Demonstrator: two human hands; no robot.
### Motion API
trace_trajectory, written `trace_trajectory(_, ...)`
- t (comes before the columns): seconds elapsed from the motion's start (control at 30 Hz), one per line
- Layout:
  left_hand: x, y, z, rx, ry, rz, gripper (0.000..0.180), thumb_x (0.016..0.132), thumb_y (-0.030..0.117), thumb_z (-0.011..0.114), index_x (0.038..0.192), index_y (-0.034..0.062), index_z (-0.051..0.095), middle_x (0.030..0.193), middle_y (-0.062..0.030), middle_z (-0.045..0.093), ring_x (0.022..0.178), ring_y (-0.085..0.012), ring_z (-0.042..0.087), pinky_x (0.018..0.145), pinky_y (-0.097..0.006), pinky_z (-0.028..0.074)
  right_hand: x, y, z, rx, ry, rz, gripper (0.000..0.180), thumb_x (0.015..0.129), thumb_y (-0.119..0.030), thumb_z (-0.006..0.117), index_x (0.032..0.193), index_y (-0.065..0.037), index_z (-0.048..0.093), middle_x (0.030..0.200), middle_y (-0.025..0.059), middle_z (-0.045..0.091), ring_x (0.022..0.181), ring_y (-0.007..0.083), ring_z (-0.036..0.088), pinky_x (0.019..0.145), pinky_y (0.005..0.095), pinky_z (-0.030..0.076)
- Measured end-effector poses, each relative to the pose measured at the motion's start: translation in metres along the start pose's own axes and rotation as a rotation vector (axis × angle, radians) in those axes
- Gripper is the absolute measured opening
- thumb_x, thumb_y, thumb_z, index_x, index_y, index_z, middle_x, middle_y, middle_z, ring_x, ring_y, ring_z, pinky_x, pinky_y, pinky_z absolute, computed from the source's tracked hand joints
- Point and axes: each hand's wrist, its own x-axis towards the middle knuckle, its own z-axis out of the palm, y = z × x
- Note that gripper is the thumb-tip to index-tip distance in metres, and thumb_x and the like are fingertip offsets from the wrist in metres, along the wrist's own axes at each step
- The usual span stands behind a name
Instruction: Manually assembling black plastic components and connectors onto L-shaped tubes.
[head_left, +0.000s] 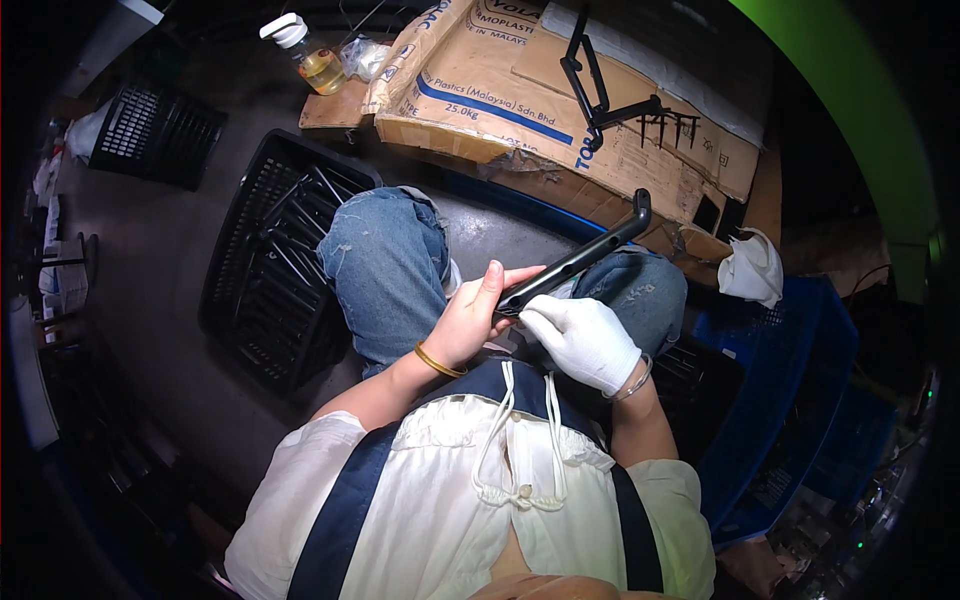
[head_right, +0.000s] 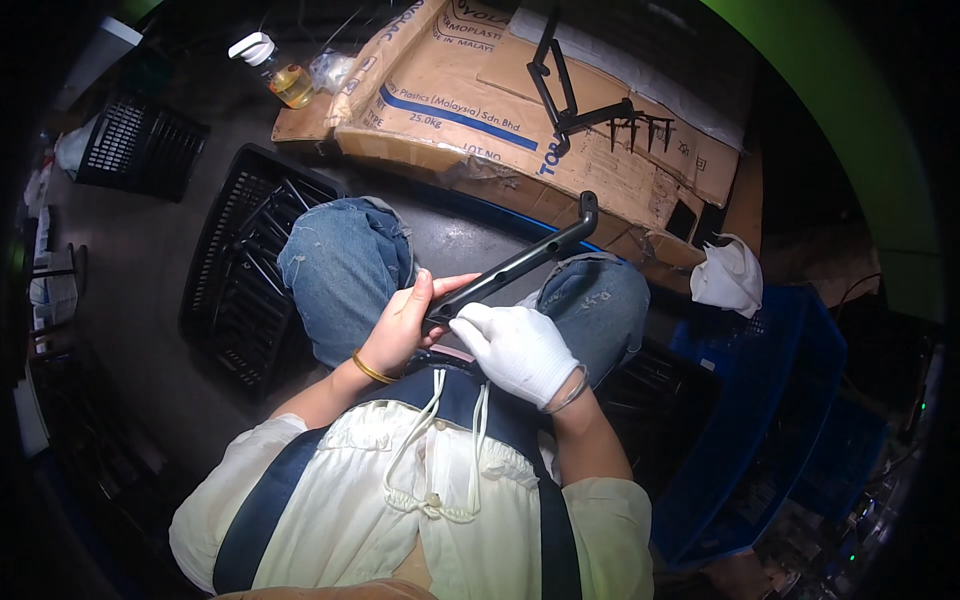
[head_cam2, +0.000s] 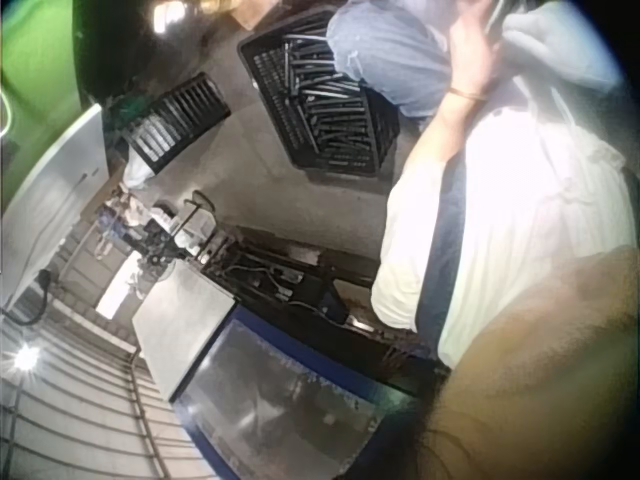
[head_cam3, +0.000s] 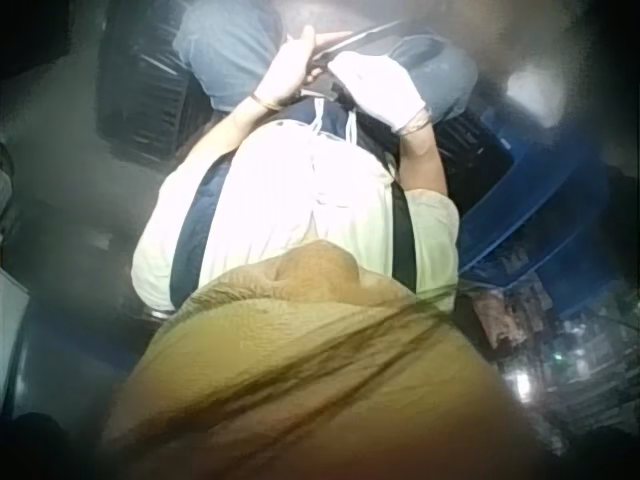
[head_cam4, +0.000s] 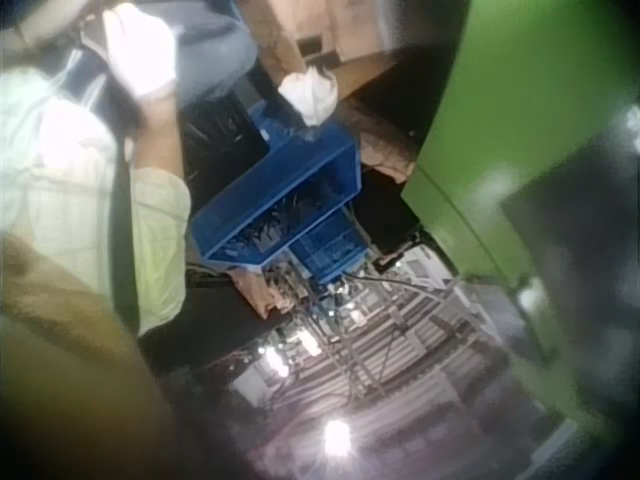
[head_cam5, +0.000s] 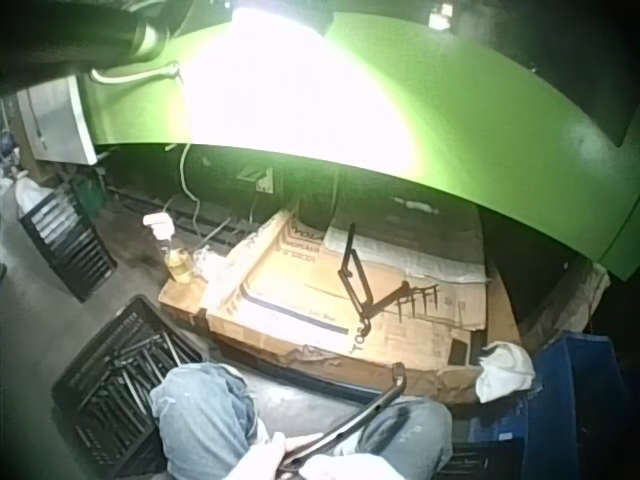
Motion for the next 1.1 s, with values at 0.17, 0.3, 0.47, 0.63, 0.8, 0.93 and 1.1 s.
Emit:
trace_trajectory(0.17,0.005,-0.006,-0.002,-0.307,-0.018,-0.016,0.056,0.107,0.042,0.024,0.145,0.0036,0.04,0.07,0.0004,0.048,0.052,-0.0025,0.033,0.045,-0.016,0.027,-0.003,0.003,0.009,0.27,0.189,0.017,0.02,0.096,-0.022,0.049,0.095,-0.007,0.063,0.087,0.0132,0.066,0.077,0.0351,0.065,0.067,0.0417,0.051)
trace_trajectory(0.3,0.004,-0.007,0.001,-0.377,0.05,-0.031,0.051,0.107,0.035,0.028,0.146,0.0035,0.038,0.075,-0.0014,0.051,0.051,-0.0028,0.034,0.045,-0.017,0.027,-0.005,-0.011,0.023,0.195,0.341,0.042,0.014,0.094,-0.019,0.054,0.093,-0.008,0.062,0.09,0.0115,0.064,0.073,0.0332,0.065,0.064,0.0401,0.051)
trace_trajectory(0.47,0.003,-0.006,0.004,-0.321,0.075,-0.009,0.052,0.108,0.036,0.026,0.146,0.0034,0.038,0.074,-0.0014,0.051,0.049,-0.0026,0.032,0.044,-0.017,0.027,-0.002,-0.022,0.029,0.163,0.358,0.111,0.01,0.091,-0.021,0.06,0.092,-0.011,0.062,0.078,0.0096,0.064,0.065,0.0324,0.065,0.057,0.0407,0.052)
trace_trajectory(0.63,0.003,-0.007,0.003,-0.251,0.083,0.003,0.054,0.108,0.038,0.025,0.146,0.0027,0.038,0.074,-0.0005,0.05,0.049,-0.0021,0.031,0.045,-0.017,0.026,-0.001,-0.023,0.024,0.075,0.327,0.092,0.012,0.092,-0.024,0.06,0.09,-0.012,0.061,0.074,0.0086,0.065,0.061,0.0307,0.065,0.054,0.0401,0.052)
trace_trajectory(0.8,0.005,-0.01,0.003,-0.225,0.088,0.014,0.054,0.108,0.038,0.025,0.145,0.0028,0.039,0.074,0.0017,0.05,0.049,-0.0019,0.031,0.045,-0.017,0.026,-0.002,-0.021,0.025,0.047,0.321,0.078,0.013,0.092,-0.025,0.059,0.089,-0.012,0.06,0.072,0.0085,0.065,0.06,0.0307,0.065,0.052,0.0402,0.052)
trace_trajectory(0.93,0.003,-0.008,0.005,-0.224,0.097,0.002,0.054,0.108,0.038,0.024,0.145,0.0028,0.04,0.071,0.0026,0.049,0.05,-0.0022,0.031,0.046,-0.017,0.026,-0.002,-0.022,0.027,0.052,0.292,0.104,0.013,0.092,-0.025,0.059,0.088,-0.012,0.058,0.071,0.0092,0.064,0.058,0.0316,0.065,0.052,0.0409,0.052)
trace_trajectory(1.1,0.0,-0.008,0.004,-0.24,0.064,0.01,0.054,0.108,0.038,0.024,0.145,0.0027,0.04,0.066,0.0032,0.045,0.049,-0.0027,0.031,0.047,-0.017,0.027,-0.003,-0.023,0.025,0.085,0.294,0.103,0.013,0.092,-0.024,0.059,0.088,-0.012,0.058,0.072,0.0091,0.065,0.059,0.0317,0.065,0.052,0.0411,0.052)
